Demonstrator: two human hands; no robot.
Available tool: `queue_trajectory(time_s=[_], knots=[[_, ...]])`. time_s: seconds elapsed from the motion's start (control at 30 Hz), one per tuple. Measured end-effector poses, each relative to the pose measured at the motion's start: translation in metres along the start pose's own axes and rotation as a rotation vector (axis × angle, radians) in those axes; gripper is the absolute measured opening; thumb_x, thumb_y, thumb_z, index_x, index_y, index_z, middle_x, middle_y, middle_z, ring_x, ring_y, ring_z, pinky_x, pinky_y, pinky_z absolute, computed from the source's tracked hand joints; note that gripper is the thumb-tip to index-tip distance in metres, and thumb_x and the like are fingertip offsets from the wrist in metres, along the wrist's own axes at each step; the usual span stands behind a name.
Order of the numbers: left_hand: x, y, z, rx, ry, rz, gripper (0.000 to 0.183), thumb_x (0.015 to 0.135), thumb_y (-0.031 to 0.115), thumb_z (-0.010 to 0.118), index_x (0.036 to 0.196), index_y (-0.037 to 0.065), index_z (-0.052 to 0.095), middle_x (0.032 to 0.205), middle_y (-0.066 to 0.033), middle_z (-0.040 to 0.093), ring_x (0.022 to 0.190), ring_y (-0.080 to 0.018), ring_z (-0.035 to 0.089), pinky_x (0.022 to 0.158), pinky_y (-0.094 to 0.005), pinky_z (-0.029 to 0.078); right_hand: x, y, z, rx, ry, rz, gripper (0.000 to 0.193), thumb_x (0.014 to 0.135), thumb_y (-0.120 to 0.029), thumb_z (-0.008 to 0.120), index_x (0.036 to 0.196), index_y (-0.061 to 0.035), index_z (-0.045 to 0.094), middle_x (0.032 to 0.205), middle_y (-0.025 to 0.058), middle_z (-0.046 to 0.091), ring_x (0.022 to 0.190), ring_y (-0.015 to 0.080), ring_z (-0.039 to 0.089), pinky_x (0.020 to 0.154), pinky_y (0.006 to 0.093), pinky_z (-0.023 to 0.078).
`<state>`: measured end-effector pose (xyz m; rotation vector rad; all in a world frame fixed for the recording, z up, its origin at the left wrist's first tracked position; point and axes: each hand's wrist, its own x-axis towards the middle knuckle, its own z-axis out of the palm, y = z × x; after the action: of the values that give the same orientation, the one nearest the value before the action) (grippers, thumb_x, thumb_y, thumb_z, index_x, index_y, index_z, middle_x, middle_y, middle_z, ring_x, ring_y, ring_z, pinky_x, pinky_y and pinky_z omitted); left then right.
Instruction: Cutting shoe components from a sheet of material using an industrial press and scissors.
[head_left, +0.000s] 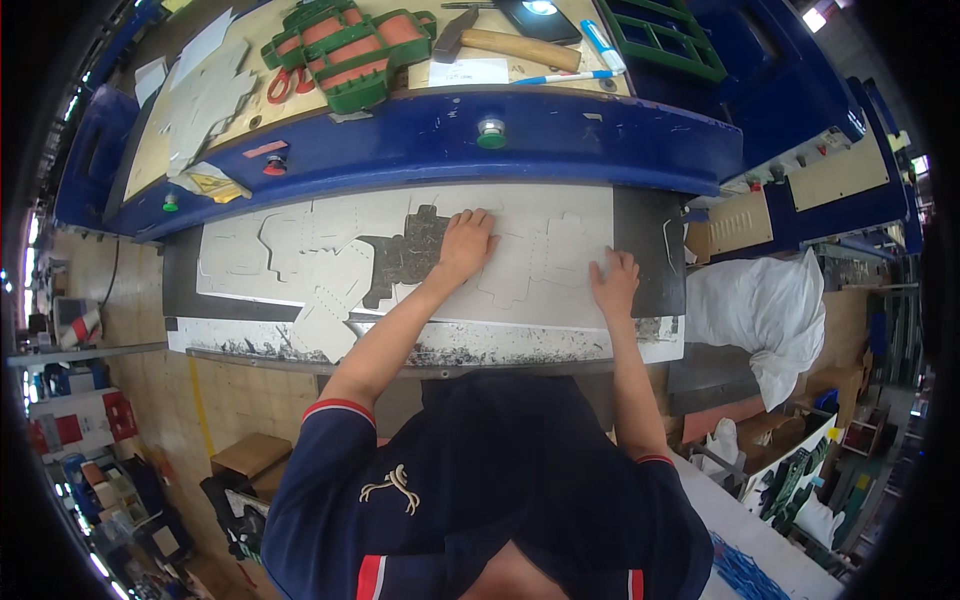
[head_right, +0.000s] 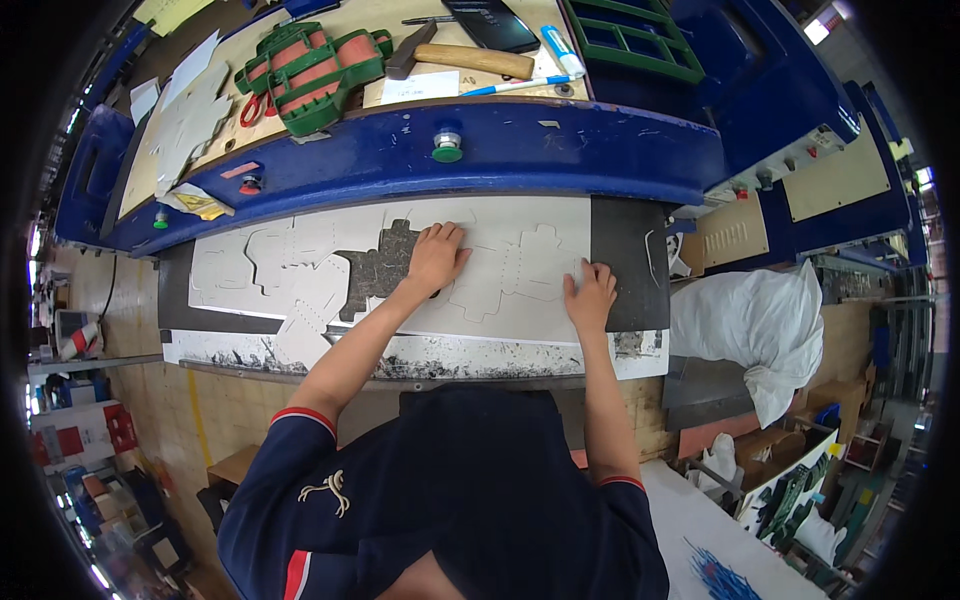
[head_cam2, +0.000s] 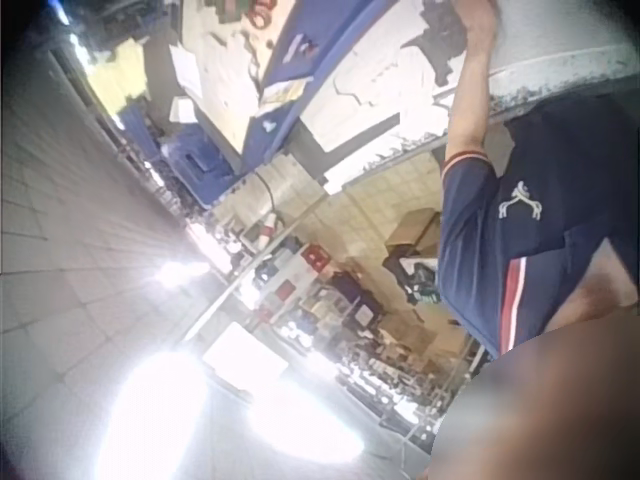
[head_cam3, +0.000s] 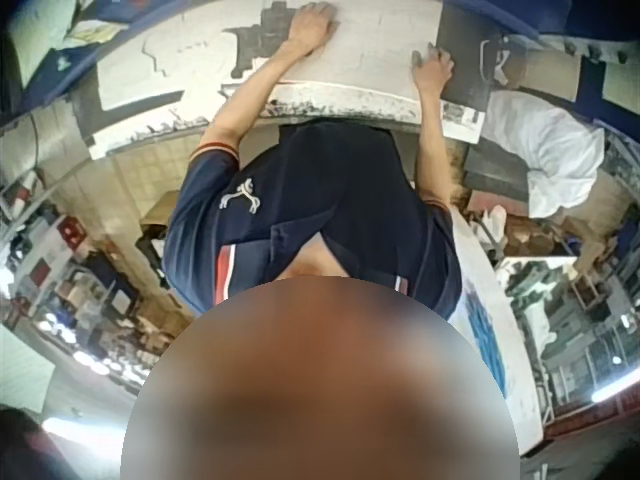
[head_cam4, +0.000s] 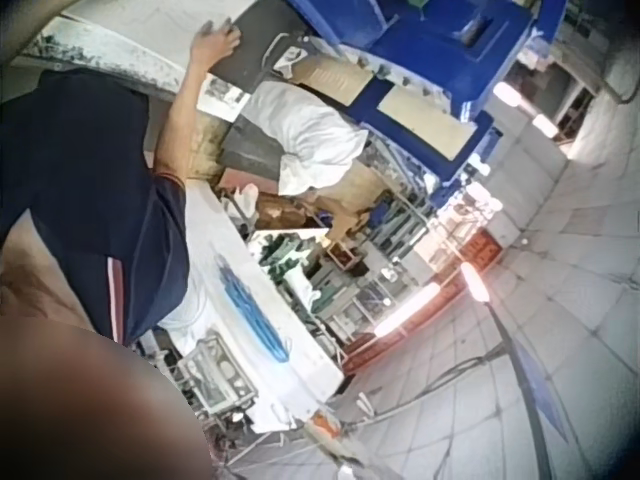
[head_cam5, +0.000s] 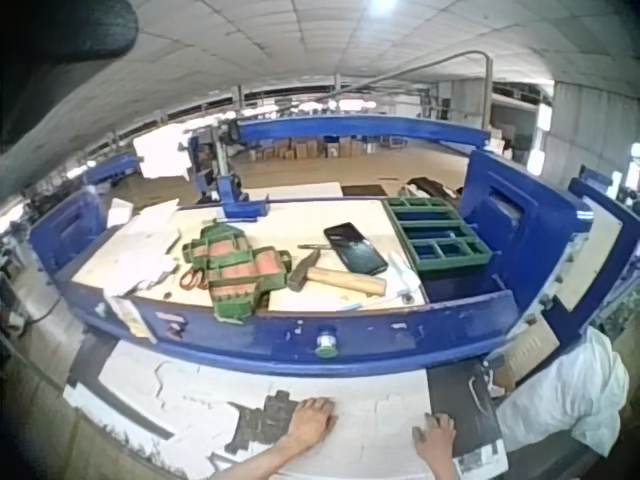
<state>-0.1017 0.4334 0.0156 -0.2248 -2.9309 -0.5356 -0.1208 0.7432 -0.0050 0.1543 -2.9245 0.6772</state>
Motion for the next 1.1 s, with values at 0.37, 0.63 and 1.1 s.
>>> queue_trajectory(time_s=[0.37, 0.63, 1.1], knots=[[0.044, -0.016, -0.011, -0.021, -0.316, -0.115, 0.034, 0.081, 0.033, 0.070, 0.102, 0.006, 0.064, 0.106, -0.0104, 0.063, 0.109, -0.0288, 0.055, 0.091, -0.0455, 0.041, 0.034, 0.019, 0.015, 0.168, -0.043, 0.156, 0.030, 0.075, -0.029, 0.075, 0.093, -0.0070, 0.065, 0.095, 0.0165, 0.061, 0.098, 0.0349, 0.054, 0.086, 0.0444, 0.044], [0.047, 0.000, -0.002, 0.295, -0.269, -0.165, 0.023, 0.079, 0.032, 0.072, 0.087, 0.010, 0.072, 0.100, -0.0059, 0.068, 0.102, -0.0260, 0.059, 0.088, -0.0411, 0.041, 0.026, -0.023, -0.002, 0.027, -0.018, 0.165, 0.040, 0.079, -0.017, 0.071, 0.117, -0.0111, 0.061, 0.124, 0.0156, 0.052, 0.110, 0.0359, 0.049, 0.095, 0.0494, 0.039], [-0.029, 0.024, 0.031, 0.099, 0.082, 0.027, 0.063, 0.095, 0.039, 0.051, 0.145, 0.004, 0.037, 0.148, -0.0295, 0.030, 0.141, -0.0437, 0.025, 0.115, -0.0520, 0.021, 0.020, -0.065, 0.038, -0.045, -0.286, -0.380, 0.063, 0.097, -0.035, 0.048, 0.151, -0.0110, 0.028, 0.156, 0.0140, 0.026, 0.145, 0.0307, 0.021, 0.118, 0.0512, 0.014]])
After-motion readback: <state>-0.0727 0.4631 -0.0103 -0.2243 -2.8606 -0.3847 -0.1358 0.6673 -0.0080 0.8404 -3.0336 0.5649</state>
